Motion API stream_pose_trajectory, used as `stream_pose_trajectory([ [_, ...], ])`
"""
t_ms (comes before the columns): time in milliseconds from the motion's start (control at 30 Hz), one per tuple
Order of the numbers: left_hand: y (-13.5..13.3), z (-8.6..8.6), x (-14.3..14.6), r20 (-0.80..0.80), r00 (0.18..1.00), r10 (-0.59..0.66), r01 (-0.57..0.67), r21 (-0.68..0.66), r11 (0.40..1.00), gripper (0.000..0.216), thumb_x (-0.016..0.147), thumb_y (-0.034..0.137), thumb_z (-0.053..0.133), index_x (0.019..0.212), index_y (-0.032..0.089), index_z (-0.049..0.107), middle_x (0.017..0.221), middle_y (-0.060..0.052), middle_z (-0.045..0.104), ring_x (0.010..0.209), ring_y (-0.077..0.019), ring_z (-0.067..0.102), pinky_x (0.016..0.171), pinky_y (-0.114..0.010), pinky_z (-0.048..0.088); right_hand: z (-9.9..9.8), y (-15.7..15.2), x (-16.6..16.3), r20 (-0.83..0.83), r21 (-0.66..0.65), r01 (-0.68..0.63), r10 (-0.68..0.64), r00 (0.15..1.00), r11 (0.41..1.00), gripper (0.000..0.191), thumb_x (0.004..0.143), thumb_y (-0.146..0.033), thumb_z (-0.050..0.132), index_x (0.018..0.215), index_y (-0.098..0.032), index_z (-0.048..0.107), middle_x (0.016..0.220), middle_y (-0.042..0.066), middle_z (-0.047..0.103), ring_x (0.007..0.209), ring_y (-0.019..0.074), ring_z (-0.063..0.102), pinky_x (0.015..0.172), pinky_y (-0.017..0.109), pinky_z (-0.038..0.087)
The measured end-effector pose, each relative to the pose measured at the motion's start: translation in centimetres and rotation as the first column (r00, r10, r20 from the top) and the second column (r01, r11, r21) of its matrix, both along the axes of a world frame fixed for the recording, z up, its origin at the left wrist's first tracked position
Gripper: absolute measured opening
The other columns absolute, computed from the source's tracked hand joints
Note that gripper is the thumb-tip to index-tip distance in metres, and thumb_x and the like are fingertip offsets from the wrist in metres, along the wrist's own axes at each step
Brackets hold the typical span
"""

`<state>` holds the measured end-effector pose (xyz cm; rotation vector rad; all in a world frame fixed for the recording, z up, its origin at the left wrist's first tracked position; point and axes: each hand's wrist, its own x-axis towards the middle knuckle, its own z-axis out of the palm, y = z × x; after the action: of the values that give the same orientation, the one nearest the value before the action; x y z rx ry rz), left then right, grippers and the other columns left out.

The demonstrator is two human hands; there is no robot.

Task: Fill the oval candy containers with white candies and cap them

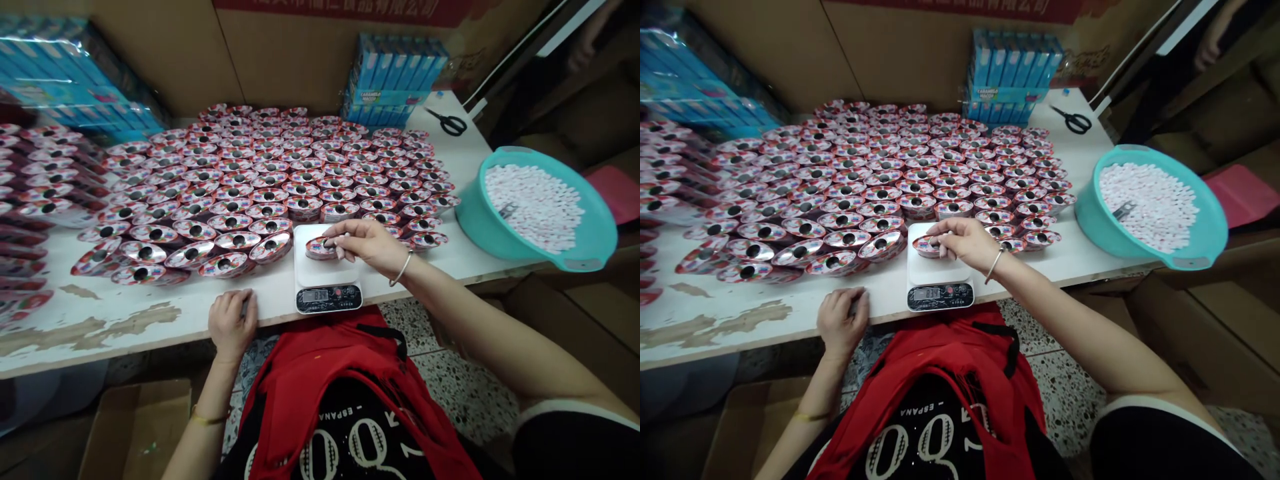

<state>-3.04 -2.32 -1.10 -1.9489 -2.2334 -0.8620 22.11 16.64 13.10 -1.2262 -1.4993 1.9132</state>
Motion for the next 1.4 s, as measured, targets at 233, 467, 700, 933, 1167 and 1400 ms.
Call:
stream_pose_trajectory([
  [233, 0.0, -0.4, -0.3, -0.001, 1.0, 0.006, -0.006, -0.001, 1.0, 0.014, 0.085, 0.028, 0.058, 0.096, 0.02, 0.062, 0.085, -0.007, 0.065, 0.081, -0.0203, 0.058, 0.073, -0.034, 0.042, -0.6, -0.1, -0.7, 0.043, 0.094, -0.039, 0.035, 0.998, 0.995, 0.03, 0.078, -0.005, 0.056, 0.101, -0.018, 0.07, 0.097, 0.005, 0.066, 0.056, 0.0069, 0.051, 0.055, 0.025, 0.045],
  [467, 0.0, -0.2, -0.1, 0.003, 1.0, 0.01, -0.009, -0.008, 1.0, 0.013, 0.085, 0.028, 0.058, 0.095, 0.02, 0.062, 0.085, -0.007, 0.064, 0.08, -0.0204, 0.056, 0.072, -0.033, 0.041, 0.7, 0.1, 0.2, -0.108, -0.05, 0.059, -0.064, 0.992, 0.997, 0.014, 0.084, -0.016, 0.062, 0.097, -0.016, 0.067, 0.085, 0.003, 0.064, 0.059, 0.0071, 0.051, 0.051, 0.019, 0.043],
  [700, 0.1, -0.2, 0.0, 0.005, 1.0, 0.005, -0.005, 0.011, 1.0, 0.012, 0.085, 0.026, 0.058, 0.095, 0.02, 0.061, 0.085, -0.007, 0.064, 0.08, -0.0201, 0.056, 0.072, -0.032, 0.04, 1.4, -0.5, 4.5, -0.148, -0.269, 0.227, -0.273, 0.951, 0.936, 0.017, 0.078, -0.017, 0.069, 0.094, -0.017, 0.065, 0.098, 0.008, 0.066, 0.091, 0.0144, 0.063, 0.075, 0.022, 0.055],
  [933, 0.1, 0.6, 0.3, 0.071, 0.997, -0.019, 0.018, 0.008, 1.0, 0.014, 0.085, 0.027, 0.059, 0.096, 0.019, 0.061, 0.084, -0.006, 0.062, 0.079, -0.0187, 0.056, 0.074, -0.032, 0.043, -1.6, -3.9, 8.1, -0.1, -0.339, 0.349, -0.402, 0.91, 0.874, 0.023, 0.074, -0.023, 0.076, 0.094, -0.018, 0.067, 0.092, 0.005, 0.066, 0.081, 0.0119, 0.063, 0.062, 0.016, 0.052],
  [1167, 5.3, 5.9, 4.4, 0.088, 0.954, -0.288, 0.272, 0.157, 0.949, 0.041, 0.081, 0.032, 0.065, 0.119, 0.02, 0.055, 0.106, -0.01, 0.06, 0.099, -0.0218, 0.057, 0.087, -0.037, 0.046, -7.0, -7.0, 9.6, -0.117, -0.447, 0.46, -0.56, 0.82, 0.767, 0.034, 0.065, -0.03, 0.084, 0.091, -0.016, 0.066, 0.074, 0.002, 0.061, 0.058, 0.0075, 0.053, 0.045, 0.014, 0.041],
  [1400, 12.0, 9.2, 8.4, 0.021, 0.877, -0.48, 0.48, -0.075, 0.874, 0.065, 0.082, 0.049, 0.061, 0.138, 0.021, 0.042, 0.133, -0.014, 0.051, 0.119, -0.0289, 0.048, 0.1, -0.045, 0.036, -5.4, -7.3, 7.9, -0.167, -0.261, 0.401, -0.45, 0.877, 0.878, 0.033, 0.07, -0.032, 0.079, 0.095, -0.016, 0.064, 0.085, 0.006, 0.065, 0.061, 0.0099, 0.055, 0.046, 0.018, 0.04],
])
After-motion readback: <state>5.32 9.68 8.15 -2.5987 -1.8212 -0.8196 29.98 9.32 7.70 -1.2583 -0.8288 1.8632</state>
